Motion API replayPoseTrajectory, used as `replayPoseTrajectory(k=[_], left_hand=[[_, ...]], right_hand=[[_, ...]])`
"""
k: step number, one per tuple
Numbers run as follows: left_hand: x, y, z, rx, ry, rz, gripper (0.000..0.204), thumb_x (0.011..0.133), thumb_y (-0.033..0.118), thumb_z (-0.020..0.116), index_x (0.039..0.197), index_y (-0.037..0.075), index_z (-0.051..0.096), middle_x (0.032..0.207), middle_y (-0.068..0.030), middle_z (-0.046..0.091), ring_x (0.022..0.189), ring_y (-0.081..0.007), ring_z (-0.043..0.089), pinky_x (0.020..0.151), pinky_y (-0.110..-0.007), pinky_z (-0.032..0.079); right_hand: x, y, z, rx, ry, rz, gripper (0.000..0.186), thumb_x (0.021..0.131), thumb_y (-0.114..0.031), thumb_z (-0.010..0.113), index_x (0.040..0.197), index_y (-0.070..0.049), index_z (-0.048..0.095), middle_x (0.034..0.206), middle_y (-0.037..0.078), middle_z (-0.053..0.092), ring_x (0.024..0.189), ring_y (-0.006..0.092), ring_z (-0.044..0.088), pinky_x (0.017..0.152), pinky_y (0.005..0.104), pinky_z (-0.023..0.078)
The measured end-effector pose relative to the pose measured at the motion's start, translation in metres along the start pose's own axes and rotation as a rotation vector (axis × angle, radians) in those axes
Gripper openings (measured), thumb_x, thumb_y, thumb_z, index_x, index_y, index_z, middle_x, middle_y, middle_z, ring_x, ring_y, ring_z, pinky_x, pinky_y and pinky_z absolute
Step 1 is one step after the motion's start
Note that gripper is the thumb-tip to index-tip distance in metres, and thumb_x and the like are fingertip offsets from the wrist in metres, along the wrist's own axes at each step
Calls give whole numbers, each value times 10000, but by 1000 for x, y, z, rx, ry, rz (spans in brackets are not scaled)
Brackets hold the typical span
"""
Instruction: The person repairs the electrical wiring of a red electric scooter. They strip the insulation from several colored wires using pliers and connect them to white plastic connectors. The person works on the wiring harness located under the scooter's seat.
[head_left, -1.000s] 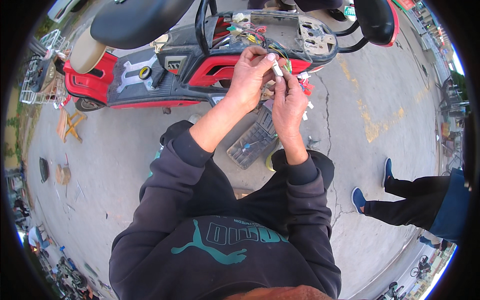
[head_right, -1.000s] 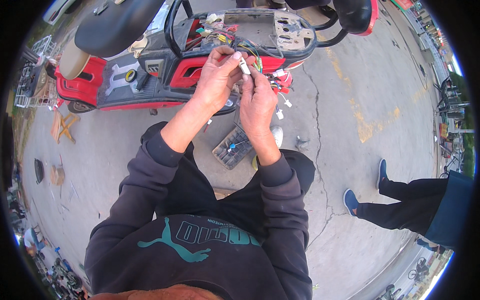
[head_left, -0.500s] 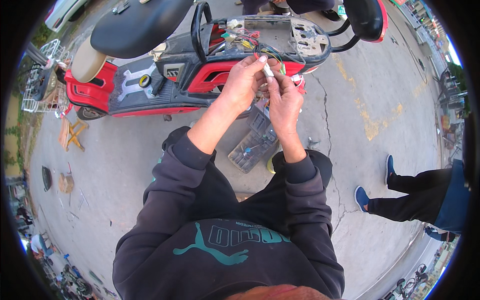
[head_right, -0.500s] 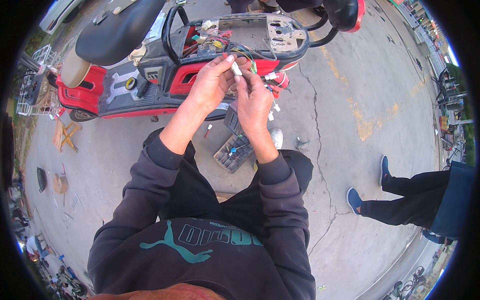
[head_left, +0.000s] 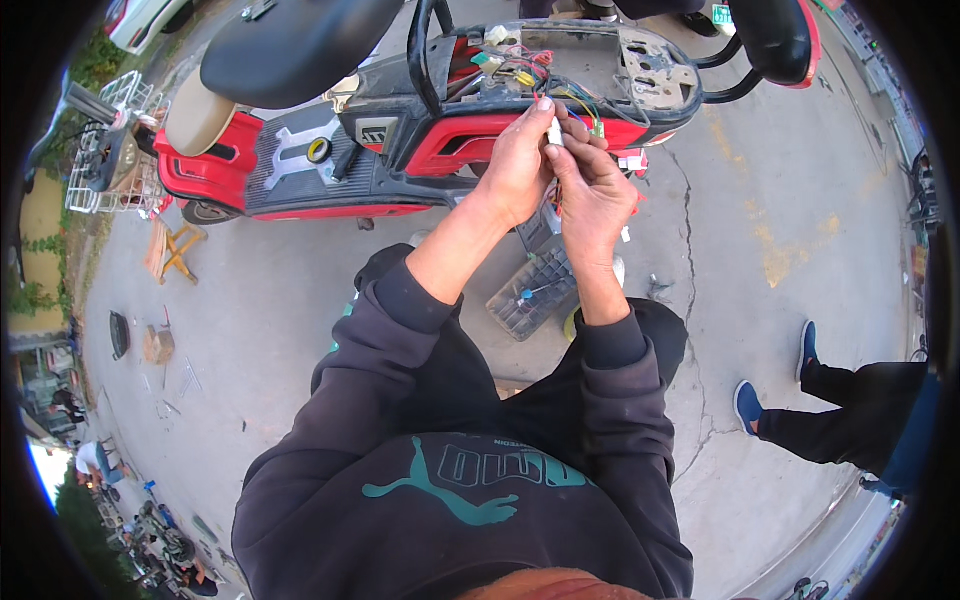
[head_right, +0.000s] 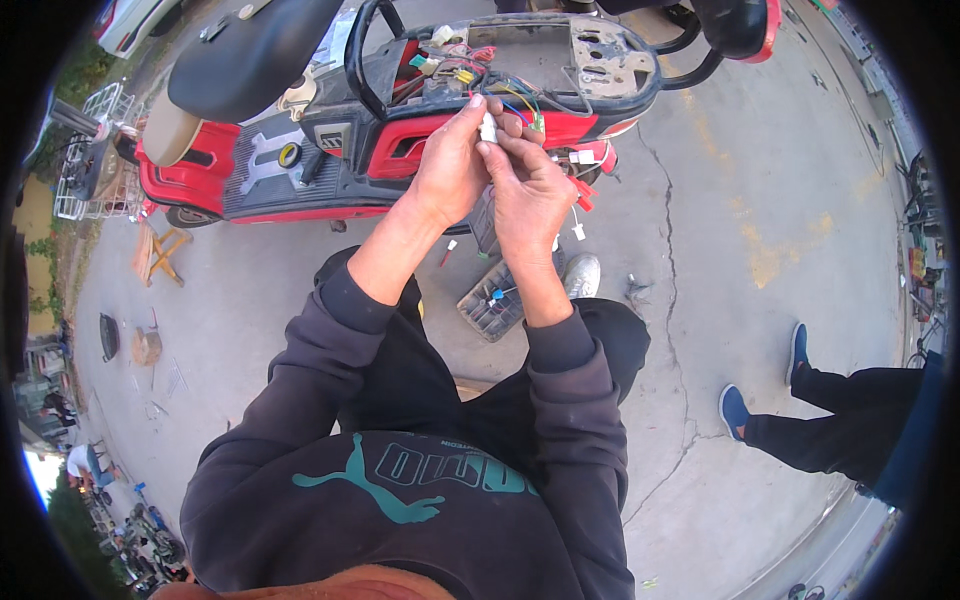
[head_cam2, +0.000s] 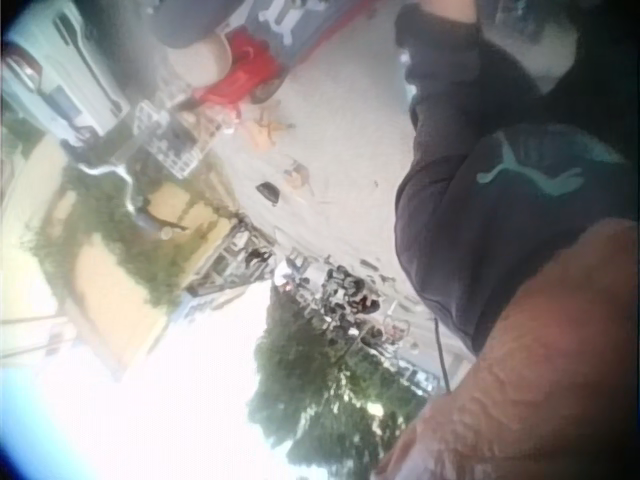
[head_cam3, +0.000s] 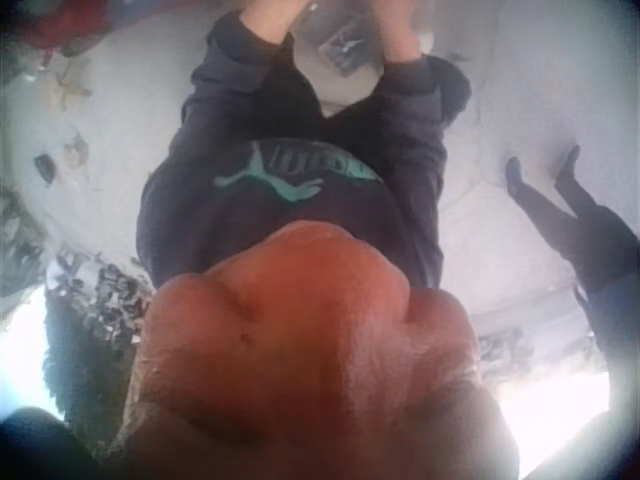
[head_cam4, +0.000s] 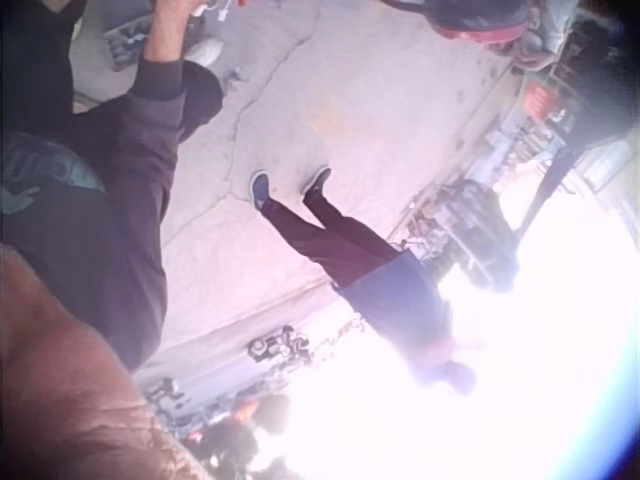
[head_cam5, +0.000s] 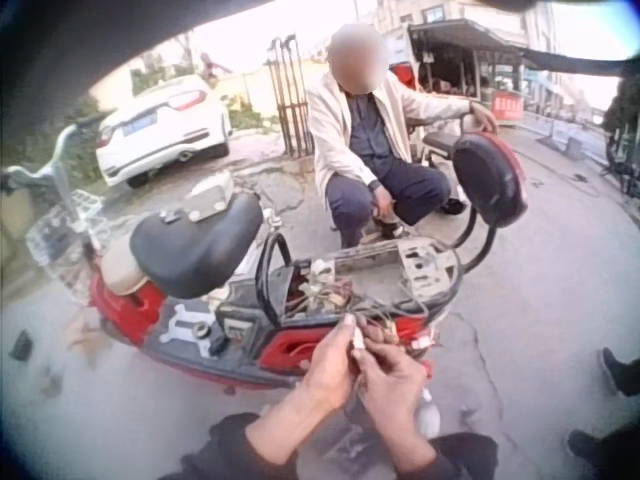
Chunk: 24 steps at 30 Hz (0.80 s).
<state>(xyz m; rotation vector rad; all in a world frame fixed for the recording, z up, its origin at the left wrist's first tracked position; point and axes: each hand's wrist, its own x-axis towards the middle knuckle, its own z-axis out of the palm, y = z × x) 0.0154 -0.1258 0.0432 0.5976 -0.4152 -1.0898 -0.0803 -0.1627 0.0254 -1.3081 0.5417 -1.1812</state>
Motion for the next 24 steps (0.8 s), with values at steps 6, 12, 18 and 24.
replayPoseTrajectory(k=[6, 12, 18, 24], left_hand=[[6, 6, 4, 23, -62, -18, 308, 1120, 365, 408, 1068, 83, 521, 1013, -117, 645, 1105, -334, 662, 1014, -498, 518], [-2, 12, 12, -38, 154, -44, 327, 1113, 381, 401, 1009, 104, 539, 1016, -107, 662, 965, -221, 650, 893, -394, 533], [3, -15, -1, 16, 121, 0, 304, 1091, 450, 505, 1014, 158, 536, 910, 51, 513, 834, -48, 506, 705, -244, 462], [-5, -12, 8, 75, 94, -35, 350, 1100, 481, 470, 1038, 140, 516, 919, 57, 504, 823, -32, 463, 675, -222, 418]], right_hand=[[6, -1, -1, 110, 1, 78, 198, 861, 42, 807, 1054, 44, 765, 995, 60, 759, 891, 101, 681, 852, 273, 567], [10, -16, 1, -18, -69, 222, 176, 881, -16, 796, 1042, 49, 768, 1024, 72, 753, 900, 119, 671, 821, 275, 551], [13, -12, -4, -130, -117, 43, 242, 908, 50, 707, 1145, 96, 721, 1208, 139, 714, 1076, 207, 668, 961, 326, 527], [11, -8, -13, -117, -129, 36, 165, 918, 41, 707, 1078, 83, 710, 1210, 134, 690, 1113, 212, 658, 942, 323, 537]])
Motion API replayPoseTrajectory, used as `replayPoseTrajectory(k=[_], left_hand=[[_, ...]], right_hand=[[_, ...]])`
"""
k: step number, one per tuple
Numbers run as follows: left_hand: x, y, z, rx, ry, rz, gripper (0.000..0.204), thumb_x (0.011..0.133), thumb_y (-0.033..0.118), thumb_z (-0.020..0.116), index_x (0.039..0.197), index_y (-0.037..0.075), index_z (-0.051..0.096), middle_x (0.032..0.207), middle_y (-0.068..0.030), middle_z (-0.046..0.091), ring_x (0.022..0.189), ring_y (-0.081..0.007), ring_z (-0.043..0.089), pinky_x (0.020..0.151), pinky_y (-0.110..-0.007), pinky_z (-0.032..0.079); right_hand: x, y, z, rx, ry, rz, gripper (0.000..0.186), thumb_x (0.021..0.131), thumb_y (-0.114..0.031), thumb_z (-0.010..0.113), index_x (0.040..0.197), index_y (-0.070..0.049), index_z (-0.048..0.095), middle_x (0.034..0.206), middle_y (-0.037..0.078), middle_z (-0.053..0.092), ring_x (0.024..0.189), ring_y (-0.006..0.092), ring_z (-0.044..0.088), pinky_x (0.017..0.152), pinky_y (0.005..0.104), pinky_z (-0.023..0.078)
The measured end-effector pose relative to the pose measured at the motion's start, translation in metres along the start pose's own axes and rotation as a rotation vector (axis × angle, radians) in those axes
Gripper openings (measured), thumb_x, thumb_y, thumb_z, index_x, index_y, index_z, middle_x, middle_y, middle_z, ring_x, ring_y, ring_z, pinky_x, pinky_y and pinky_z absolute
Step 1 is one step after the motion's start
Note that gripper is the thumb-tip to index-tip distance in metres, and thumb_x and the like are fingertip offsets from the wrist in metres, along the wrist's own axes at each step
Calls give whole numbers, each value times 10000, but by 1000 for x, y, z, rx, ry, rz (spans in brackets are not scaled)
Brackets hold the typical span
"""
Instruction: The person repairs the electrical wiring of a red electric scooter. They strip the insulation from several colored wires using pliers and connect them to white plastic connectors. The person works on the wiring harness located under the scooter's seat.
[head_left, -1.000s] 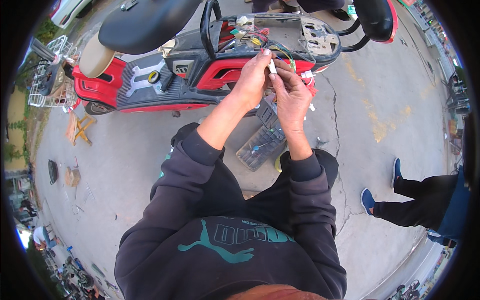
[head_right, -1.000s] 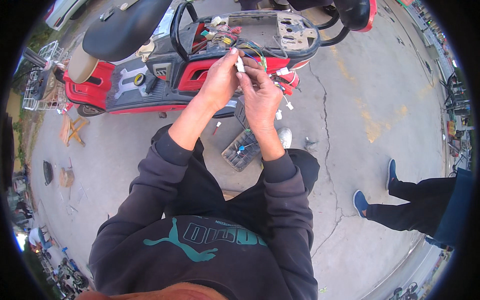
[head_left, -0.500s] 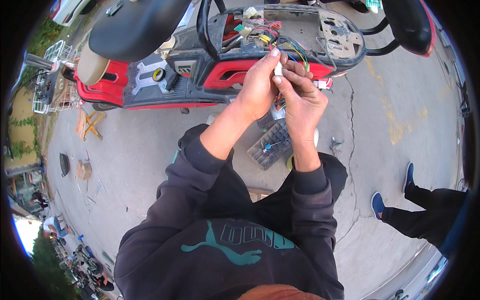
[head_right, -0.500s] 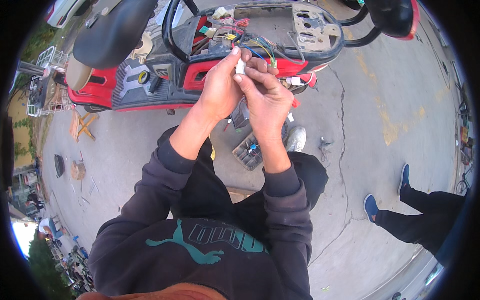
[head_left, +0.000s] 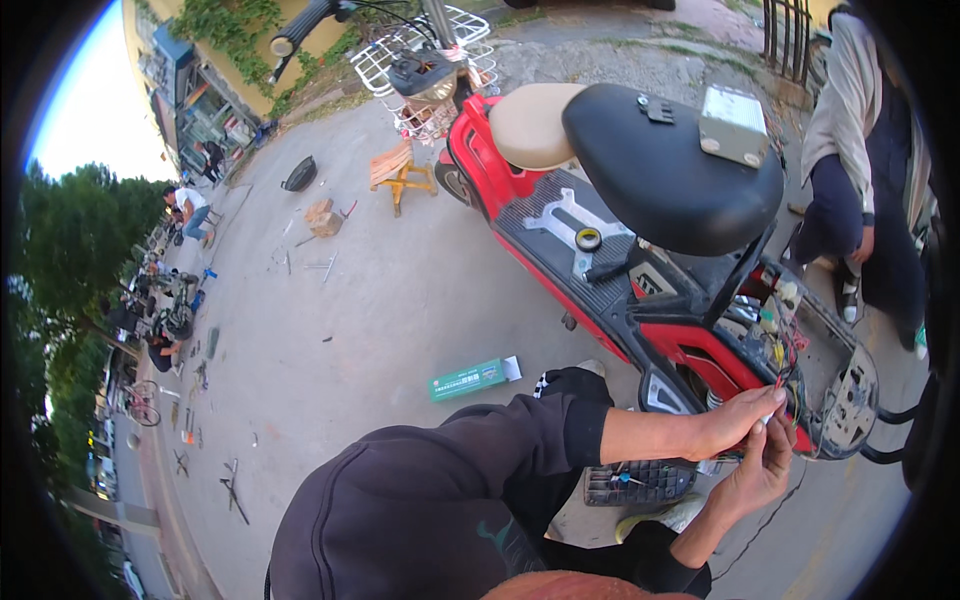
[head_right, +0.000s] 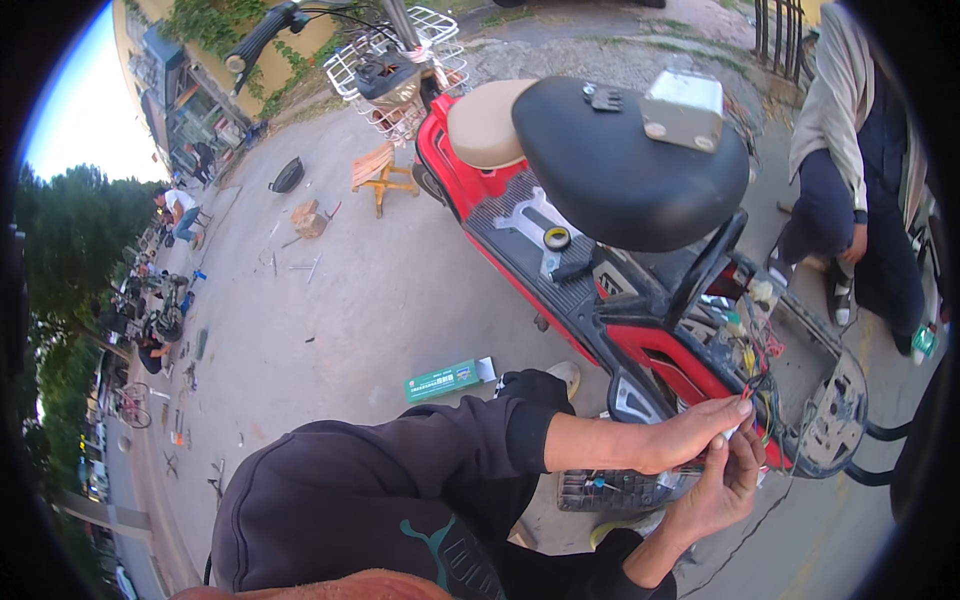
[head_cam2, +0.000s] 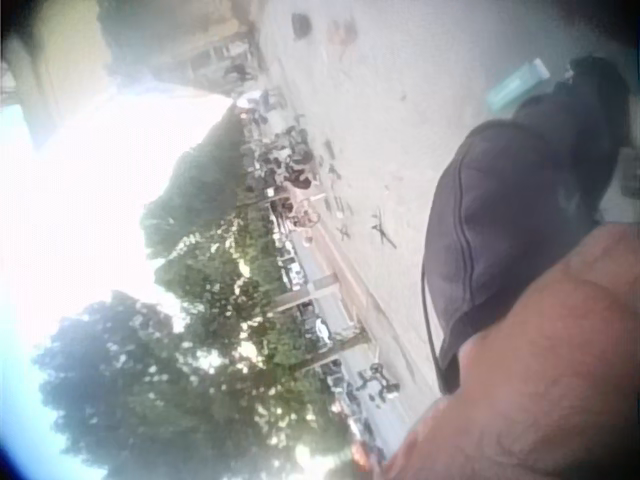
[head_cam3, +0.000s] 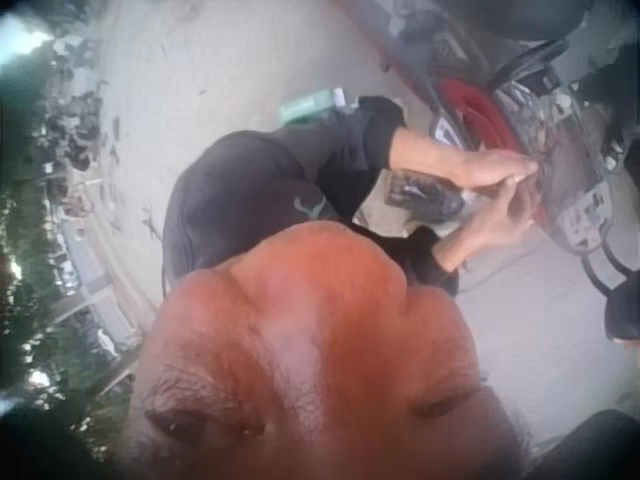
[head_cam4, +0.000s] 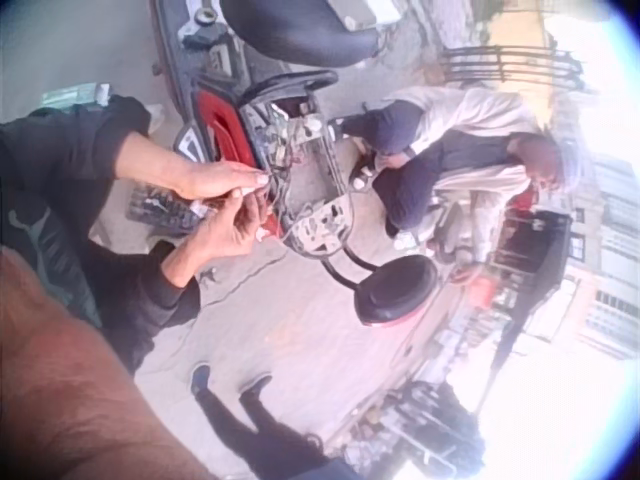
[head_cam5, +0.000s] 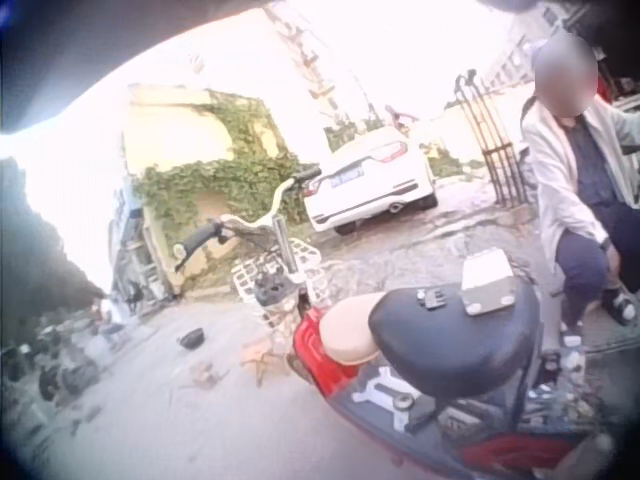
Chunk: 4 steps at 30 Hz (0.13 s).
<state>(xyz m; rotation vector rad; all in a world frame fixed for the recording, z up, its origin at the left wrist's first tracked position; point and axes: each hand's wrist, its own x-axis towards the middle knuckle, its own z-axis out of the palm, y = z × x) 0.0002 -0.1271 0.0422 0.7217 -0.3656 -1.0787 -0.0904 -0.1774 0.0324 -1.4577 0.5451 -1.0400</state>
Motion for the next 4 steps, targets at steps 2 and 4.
replayPoseTrajectory(k=[2, 4], left_hand=[[4, -6, -8, 33, -42, 9, 351, 1097, 483, 474, 1073, 136, 523, 936, 53, 533, 847, -33, 487, 698, -227, 434], [-1, 1, -3, 36, -74, -20, 373, 1086, 502, 483, 1118, 133, 529, 1005, 19, 609, 947, -52, 571, 804, -222, 456]], right_hand=[[-1, 5, -2, -1, -18, 6, 173, 933, 34, 699, 1100, 76, 697, 1253, 137, 682, 1130, 206, 657, 966, 318, 528], [-1, 13, -2, -17, -44, -6, 195, 961, 16, 682, 1150, 67, 675, 1330, 143, 674, 1150, 192, 656, 1006, 307, 511]])
